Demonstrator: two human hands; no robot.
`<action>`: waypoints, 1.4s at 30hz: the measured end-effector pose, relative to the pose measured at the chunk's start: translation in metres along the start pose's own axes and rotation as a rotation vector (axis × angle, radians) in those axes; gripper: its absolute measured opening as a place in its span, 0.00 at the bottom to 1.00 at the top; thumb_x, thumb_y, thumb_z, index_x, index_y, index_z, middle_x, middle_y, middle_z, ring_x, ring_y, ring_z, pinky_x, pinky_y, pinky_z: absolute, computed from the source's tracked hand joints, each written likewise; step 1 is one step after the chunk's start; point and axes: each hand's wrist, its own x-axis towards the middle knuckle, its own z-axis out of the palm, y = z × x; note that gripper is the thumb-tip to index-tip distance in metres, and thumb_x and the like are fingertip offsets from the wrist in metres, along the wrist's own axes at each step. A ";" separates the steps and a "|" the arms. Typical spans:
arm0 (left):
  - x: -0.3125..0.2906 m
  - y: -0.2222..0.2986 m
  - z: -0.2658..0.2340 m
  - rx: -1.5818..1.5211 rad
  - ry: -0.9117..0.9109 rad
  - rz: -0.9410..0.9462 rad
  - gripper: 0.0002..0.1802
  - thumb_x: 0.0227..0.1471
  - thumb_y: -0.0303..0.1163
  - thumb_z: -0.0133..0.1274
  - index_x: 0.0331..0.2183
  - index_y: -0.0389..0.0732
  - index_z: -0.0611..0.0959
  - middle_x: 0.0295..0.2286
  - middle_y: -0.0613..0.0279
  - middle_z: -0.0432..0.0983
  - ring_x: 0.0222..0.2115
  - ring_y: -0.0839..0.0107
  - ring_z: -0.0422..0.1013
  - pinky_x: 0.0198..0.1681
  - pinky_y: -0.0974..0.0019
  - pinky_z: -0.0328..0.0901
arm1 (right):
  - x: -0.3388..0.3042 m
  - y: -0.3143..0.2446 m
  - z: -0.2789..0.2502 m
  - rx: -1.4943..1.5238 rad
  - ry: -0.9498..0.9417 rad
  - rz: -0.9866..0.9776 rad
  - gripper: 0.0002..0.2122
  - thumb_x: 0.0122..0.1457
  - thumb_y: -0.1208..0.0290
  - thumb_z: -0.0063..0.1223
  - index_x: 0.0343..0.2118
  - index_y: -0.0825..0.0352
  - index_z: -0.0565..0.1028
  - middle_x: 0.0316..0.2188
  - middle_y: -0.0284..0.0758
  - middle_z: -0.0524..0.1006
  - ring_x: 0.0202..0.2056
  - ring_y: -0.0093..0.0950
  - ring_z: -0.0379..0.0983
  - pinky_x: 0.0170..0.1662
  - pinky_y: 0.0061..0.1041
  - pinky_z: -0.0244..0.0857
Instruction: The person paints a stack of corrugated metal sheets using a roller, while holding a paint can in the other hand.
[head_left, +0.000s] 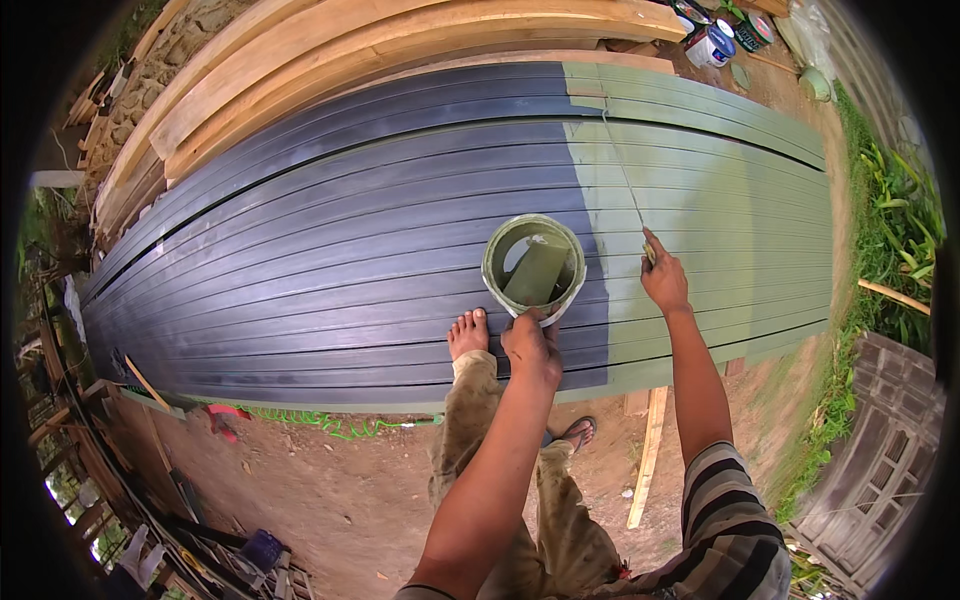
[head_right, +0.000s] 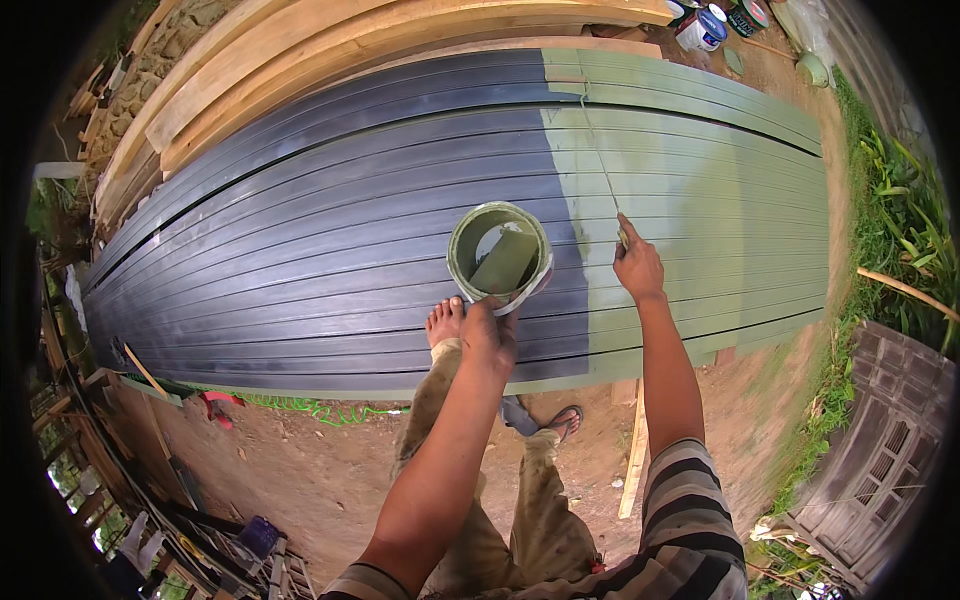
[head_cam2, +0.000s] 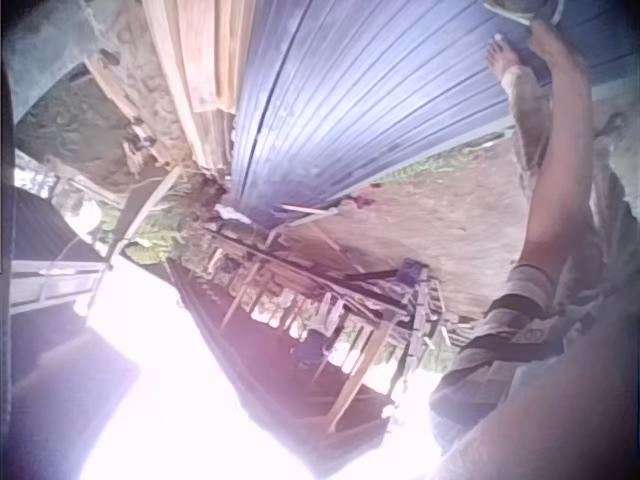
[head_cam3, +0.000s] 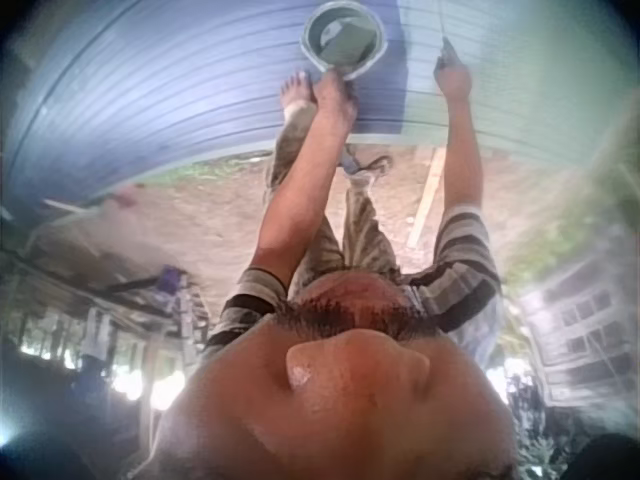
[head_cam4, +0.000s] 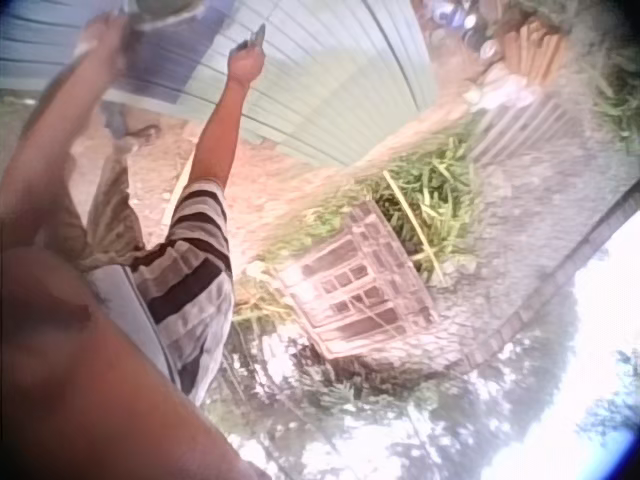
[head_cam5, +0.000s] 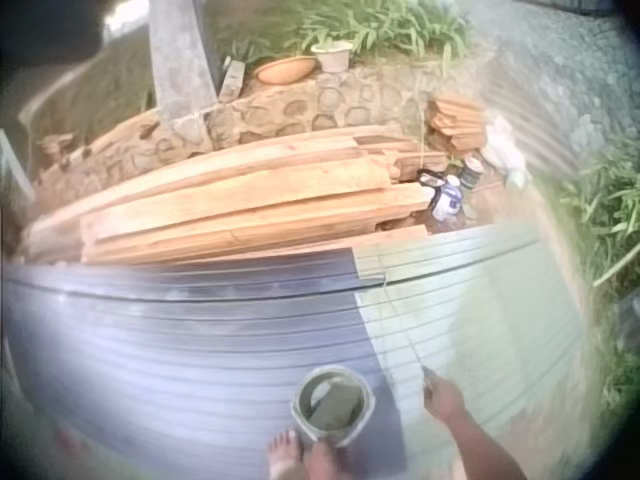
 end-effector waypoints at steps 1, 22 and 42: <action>0.002 0.000 0.000 -0.001 0.001 -0.002 0.21 0.47 0.18 0.48 0.46 0.29 0.73 0.44 0.55 0.73 0.43 0.62 0.74 0.52 0.60 0.71 | -0.021 0.010 0.003 0.014 0.005 -0.018 0.29 0.60 0.73 0.51 0.65 0.44 0.63 0.37 0.46 0.82 0.38 0.50 0.78 0.43 0.49 0.72; -0.001 -0.006 0.010 0.022 -0.023 -0.006 0.24 0.45 0.17 0.48 0.48 0.31 0.72 0.46 0.55 0.72 0.45 0.62 0.73 0.51 0.59 0.72 | 0.093 -0.007 -0.024 -0.036 0.101 -0.009 0.28 0.60 0.71 0.50 0.63 0.44 0.65 0.40 0.46 0.82 0.41 0.51 0.78 0.47 0.49 0.73; -0.002 -0.016 0.010 0.001 -0.073 0.008 0.26 0.45 0.18 0.48 0.50 0.30 0.69 0.45 0.54 0.73 0.43 0.62 0.75 0.50 0.61 0.71 | -0.029 0.019 -0.004 0.006 0.080 -0.040 0.29 0.60 0.74 0.51 0.64 0.44 0.64 0.33 0.47 0.82 0.36 0.50 0.78 0.39 0.48 0.72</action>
